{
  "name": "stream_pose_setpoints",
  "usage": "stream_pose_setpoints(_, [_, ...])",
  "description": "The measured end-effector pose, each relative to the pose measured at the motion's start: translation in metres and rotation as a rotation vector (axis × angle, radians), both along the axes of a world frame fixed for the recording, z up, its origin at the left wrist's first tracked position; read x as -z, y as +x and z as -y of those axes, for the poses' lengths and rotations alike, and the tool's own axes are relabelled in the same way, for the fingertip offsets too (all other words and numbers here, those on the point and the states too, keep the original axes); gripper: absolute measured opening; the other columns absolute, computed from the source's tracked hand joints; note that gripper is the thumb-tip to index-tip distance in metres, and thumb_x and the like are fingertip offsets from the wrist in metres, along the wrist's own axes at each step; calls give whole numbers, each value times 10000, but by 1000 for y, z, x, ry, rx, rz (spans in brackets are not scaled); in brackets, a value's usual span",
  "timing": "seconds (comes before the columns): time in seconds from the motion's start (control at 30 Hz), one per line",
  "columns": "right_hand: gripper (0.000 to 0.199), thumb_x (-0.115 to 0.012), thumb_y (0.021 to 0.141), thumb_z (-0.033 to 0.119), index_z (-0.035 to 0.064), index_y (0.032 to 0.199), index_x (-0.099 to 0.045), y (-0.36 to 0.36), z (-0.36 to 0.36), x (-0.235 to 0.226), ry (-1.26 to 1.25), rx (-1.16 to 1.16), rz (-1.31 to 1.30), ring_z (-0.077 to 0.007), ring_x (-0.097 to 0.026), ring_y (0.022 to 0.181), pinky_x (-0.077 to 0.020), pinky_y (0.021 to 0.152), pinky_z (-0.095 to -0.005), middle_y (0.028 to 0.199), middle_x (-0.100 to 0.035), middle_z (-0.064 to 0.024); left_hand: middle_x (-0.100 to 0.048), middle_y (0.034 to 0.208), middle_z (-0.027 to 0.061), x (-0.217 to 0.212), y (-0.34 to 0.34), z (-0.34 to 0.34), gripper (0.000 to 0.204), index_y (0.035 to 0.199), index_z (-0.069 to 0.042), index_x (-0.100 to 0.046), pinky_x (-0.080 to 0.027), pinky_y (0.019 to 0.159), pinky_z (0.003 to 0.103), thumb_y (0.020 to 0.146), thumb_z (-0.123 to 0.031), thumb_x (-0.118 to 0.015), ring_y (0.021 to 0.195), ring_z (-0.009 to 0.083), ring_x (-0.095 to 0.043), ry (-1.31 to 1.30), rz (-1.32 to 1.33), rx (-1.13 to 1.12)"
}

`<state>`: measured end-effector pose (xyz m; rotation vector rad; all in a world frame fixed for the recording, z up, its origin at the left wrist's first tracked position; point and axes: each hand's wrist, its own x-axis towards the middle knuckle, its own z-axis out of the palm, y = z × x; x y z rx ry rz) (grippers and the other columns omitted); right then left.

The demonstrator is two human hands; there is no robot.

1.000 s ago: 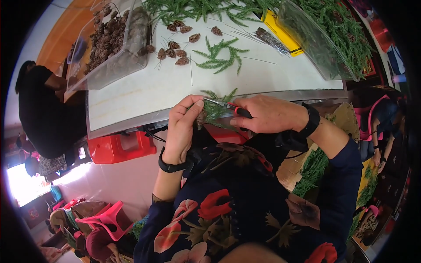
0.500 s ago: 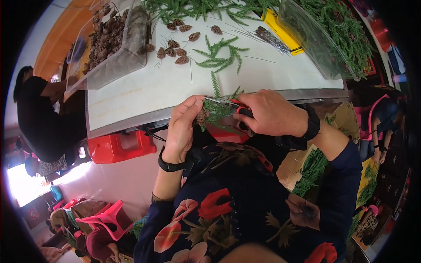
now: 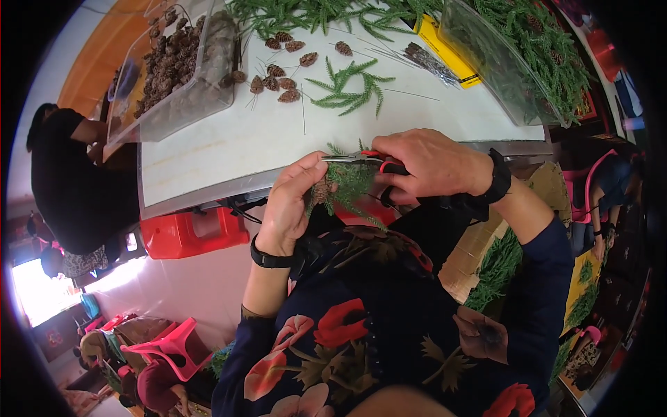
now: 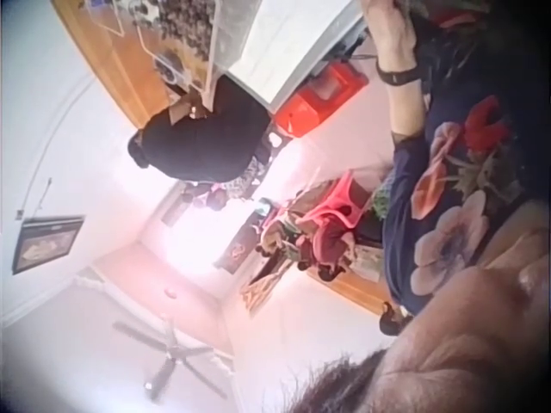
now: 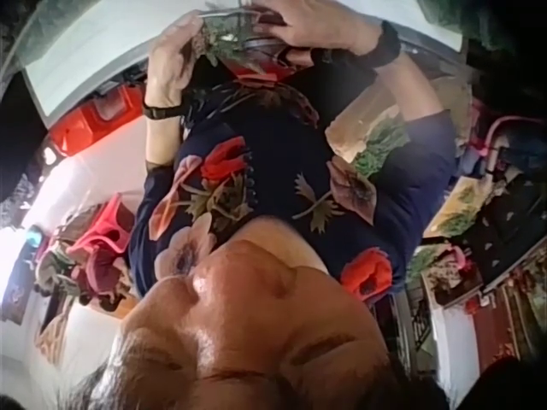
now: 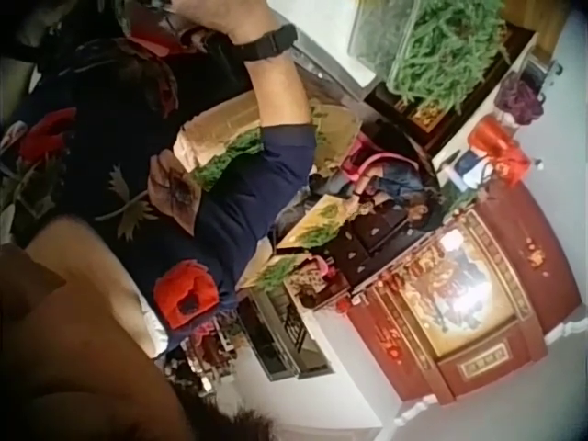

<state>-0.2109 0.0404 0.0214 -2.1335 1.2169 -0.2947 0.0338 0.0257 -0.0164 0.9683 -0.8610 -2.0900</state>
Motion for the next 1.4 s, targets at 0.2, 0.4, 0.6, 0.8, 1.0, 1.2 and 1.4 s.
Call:
stream_pose_setpoints(0.2, [287,-653,843,289,26,915,-564,0,-3,-5,94,29,-79,-409,-605,763,-455,657,-476,763,-627,-197,-665,979,60,4,0,3,243,1129,35,-604,-496,780,246,955,-115,-524,841,125,-618,72,6,8])
stream_pose_setpoints(0.4, [260,-667,806,243,32,926,-576,-8,4,11,10,-45,134,-414,-601,743,-454,637,-479,751,-626,-194,-669,987,73,6,3,5,266,1160,42,-597,-506,768,262,942,-92,-526,828,132,-626,133,-61,41])
stream_pose_setpoints(0.6, [263,-677,745,162,33,946,-570,5,4,1,72,-106,138,-431,-587,776,-457,650,-481,777,-614,-203,-685,974,90,18,10,2,314,1200,31,-580,-551,746,301,910,-89,-564,803,152,-662,265,-141,88])
stream_pose_setpoints(0.8, [239,-659,722,116,12,899,-538,5,-4,4,7,3,128,-463,-566,765,-455,643,-489,750,-600,-217,-663,893,15,28,-10,-2,252,1160,-1,-621,-497,742,234,933,-98,-572,784,88,-610,87,-119,105])
stream_pose_setpoints(1.0, [211,-570,695,26,-3,898,-519,15,0,-5,35,78,-11,-473,-551,789,-445,635,-465,773,-577,-246,-645,884,-16,29,-12,-7,188,1102,-32,-660,-464,721,212,953,-106,-573,776,61,-570,-326,125,57])
stream_pose_setpoints(1.2, [196,-567,691,20,-8,873,-498,14,-4,-9,53,54,-48,-476,-548,778,-437,631,-481,754,-570,-245,-651,892,-16,16,-3,-7,174,1075,-17,-665,-467,739,224,955,-110,-579,804,37,-552,-141,9,147])
stream_pose_setpoints(1.4, [194,-576,696,26,0,874,-503,15,-11,-9,16,66,-85,-475,-543,767,-432,629,-490,734,-563,-230,-655,876,-15,32,-1,-10,152,1039,-17,-671,-478,719,223,934,-109,-610,802,39,-562,-264,-67,110])
